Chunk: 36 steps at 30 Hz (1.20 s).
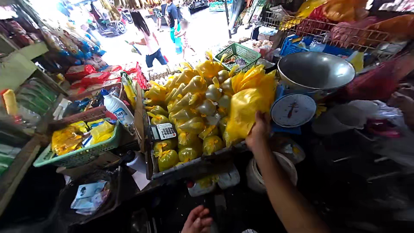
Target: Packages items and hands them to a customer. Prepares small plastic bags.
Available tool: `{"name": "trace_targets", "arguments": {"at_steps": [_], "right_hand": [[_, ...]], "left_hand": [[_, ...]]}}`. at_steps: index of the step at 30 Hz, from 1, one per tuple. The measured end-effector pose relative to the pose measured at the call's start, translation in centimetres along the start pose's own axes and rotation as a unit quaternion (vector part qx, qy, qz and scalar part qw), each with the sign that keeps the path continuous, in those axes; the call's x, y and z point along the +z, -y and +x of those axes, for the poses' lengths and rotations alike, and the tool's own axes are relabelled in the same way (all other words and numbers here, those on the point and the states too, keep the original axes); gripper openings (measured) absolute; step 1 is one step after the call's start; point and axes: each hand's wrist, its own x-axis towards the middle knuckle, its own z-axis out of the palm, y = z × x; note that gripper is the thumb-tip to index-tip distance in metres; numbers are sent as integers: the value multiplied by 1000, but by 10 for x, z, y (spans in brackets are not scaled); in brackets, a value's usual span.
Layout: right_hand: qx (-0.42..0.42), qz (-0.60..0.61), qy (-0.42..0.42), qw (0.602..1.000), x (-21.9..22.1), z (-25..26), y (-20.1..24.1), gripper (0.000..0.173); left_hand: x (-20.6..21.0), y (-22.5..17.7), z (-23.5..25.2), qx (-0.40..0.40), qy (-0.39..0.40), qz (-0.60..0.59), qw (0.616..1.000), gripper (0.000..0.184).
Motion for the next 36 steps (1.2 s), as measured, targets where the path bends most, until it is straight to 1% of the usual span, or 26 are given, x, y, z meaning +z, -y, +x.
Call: {"name": "trace_targets", "arguments": {"at_steps": [1, 3, 4, 5, 6, 7, 8, 9, 10, 12, 13, 15, 17, 18, 19, 21, 22, 23, 26, 27, 29, 30, 32, 34, 35, 36], "right_hand": [[50, 61, 33, 996, 3, -35, 4, 47], [133, 151, 113, 973, -4, -94, 15, 47], [161, 181, 148, 959, -10, -117, 21, 48], [181, 190, 171, 950, -17, -135, 27, 48], [196, 176, 179, 948, -26, -149, 32, 44], [205, 141, 184, 951, -38, -159, 35, 39], [209, 95, 197, 953, -52, -165, 38, 40], [195, 45, 216, 956, -66, -167, 42, 46], [161, 3, 232, 959, -77, -169, 46, 52], [76, -26, 240, 968, -98, -170, 53, 52], [51, -21, 228, 972, -105, -169, 57, 52], [25, -4, 169, 985, -113, -162, 63, 49], [19, -8, 88, 996, -118, -147, 64, 43], [31, -14, 47, 998, -122, -138, 62, 40], [52, -17, 10, 998, -128, -127, 58, 37], [104, -10, -21, 994, -147, -106, 45, 38], [134, 3, -27, 991, -157, -95, 38, 41], [161, 20, -35, 986, -169, -85, 32, 41], [187, 76, -51, 978, -205, -52, 20, 36], [181, 82, -55, 979, -219, -39, 16, 37], [156, 71, -85, 981, -248, -14, 10, 38], [147, 63, -101, 982, -261, -3, 10, 39], [140, 40, -122, 982, -281, 16, 13, 41], [141, 5, -136, 981, -298, 32, 17, 43], [140, -12, -139, 980, -304, 38, 19, 43], [139, -29, -139, 980, -309, 44, 22, 43]], "left_hand": [[16, 4, 19, 15, 43, 5, 999, 72], [47, 11, 58, 31, 116, 38, 992, 103], [62, 11, 76, 36, 145, 57, 987, 115], [76, 8, 90, 44, 172, 70, 982, 120], [87, 7, 98, 59, 192, 70, 977, 116], [97, 6, 101, 82, 197, 56, 975, 99], [107, 4, 100, 108, 189, 35, 975, 74], [113, 3, 99, 131, 187, 17, 973, 55], [117, 1, 96, 149, 184, 1, 971, 45], [122, -4, 87, 181, 189, -40, 964, 43], [123, -9, 85, 197, 213, -77, 954, 46], [128, -24, 82, 220, 269, -125, 929, 50], [140, -38, 83, 230, 276, -135, 924, 53], [152, -45, 88, 235, 256, -126, 929, 59], [166, -50, 95, 242, 236, -105, 935, 72], [191, -50, 124, 238, 228, -94, 939, 113], [201, -43, 142, 229, 224, -94, 942, 126], [211, -32, 157, 224, 221, -88, 945, 131], [252, 3, 187, 204, 204, -51, 956, 121], [265, 17, 194, 183, 196, -63, 962, 112], [290, 42, 204, 127, 167, -116, 971, 83], [302, 50, 206, 91, 162, -151, 971, 72], [320, 62, 210, 38, 167, -193, 966, 81], [331, 74, 219, 25, 174, -165, 971, 83], [334, 80, 226, 39, 183, -127, 974, 77], [338, 84, 232, 67, 189, -88, 976, 66]]}}
